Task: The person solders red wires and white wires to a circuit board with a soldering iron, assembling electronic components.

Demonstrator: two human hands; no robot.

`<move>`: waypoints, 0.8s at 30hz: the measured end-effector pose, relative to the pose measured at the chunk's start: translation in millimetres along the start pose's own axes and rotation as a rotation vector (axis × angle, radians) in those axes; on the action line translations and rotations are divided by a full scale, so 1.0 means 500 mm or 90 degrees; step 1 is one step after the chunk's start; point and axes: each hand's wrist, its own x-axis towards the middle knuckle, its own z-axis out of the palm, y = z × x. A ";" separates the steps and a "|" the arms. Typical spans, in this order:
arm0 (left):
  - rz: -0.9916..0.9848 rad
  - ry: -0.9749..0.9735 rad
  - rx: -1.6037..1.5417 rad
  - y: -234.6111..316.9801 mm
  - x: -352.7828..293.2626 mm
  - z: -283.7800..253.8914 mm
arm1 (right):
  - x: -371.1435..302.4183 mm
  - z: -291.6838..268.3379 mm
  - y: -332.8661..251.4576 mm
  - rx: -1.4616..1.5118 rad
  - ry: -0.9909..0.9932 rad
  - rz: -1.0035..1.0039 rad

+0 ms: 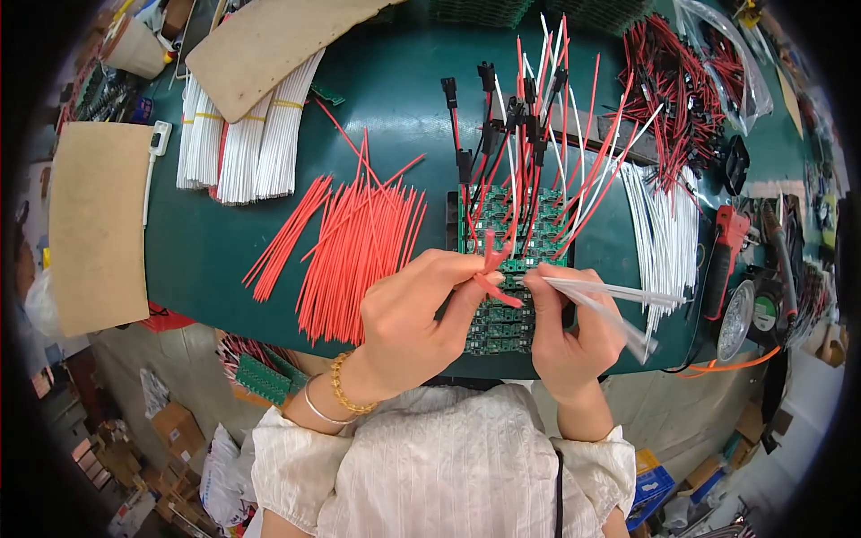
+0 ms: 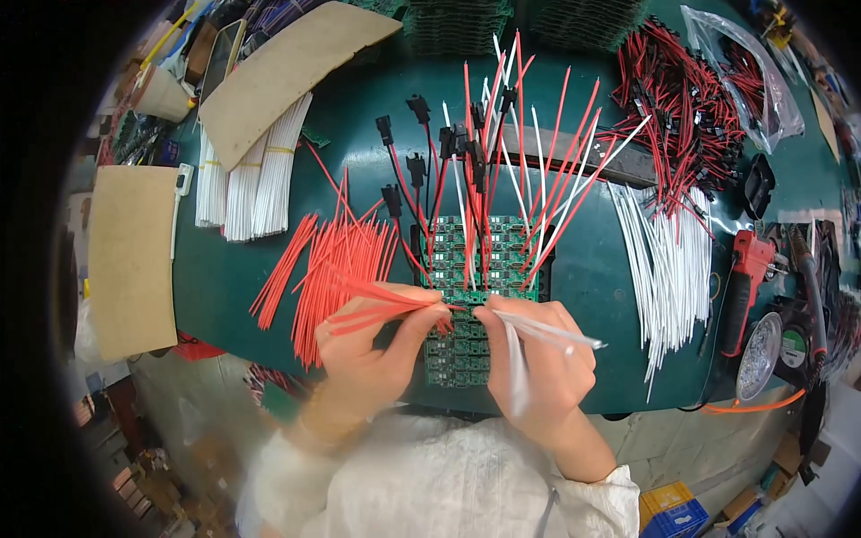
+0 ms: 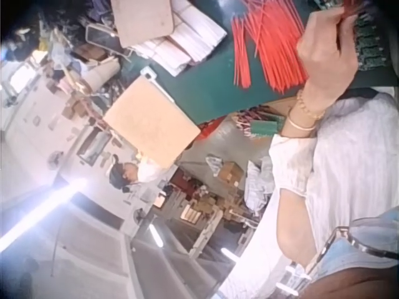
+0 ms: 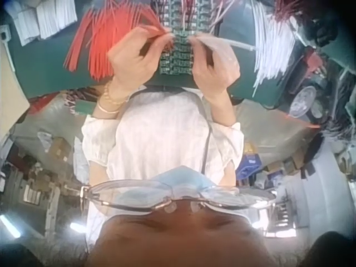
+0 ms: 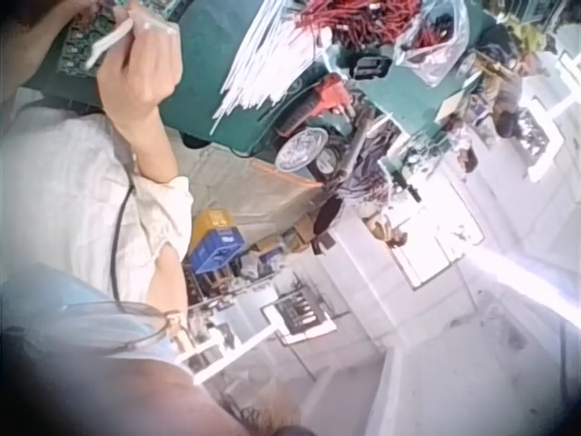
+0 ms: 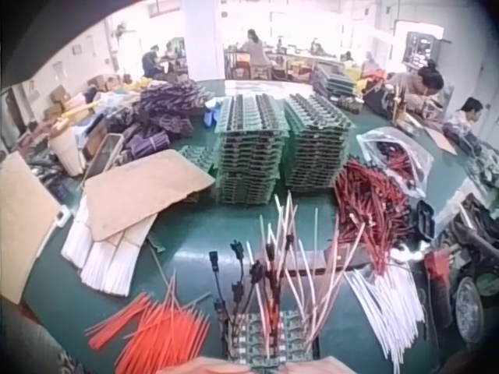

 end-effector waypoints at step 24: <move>0.007 -0.037 0.036 0.015 0.012 0.006 | -0.002 0.008 0.016 -0.023 -0.006 -0.062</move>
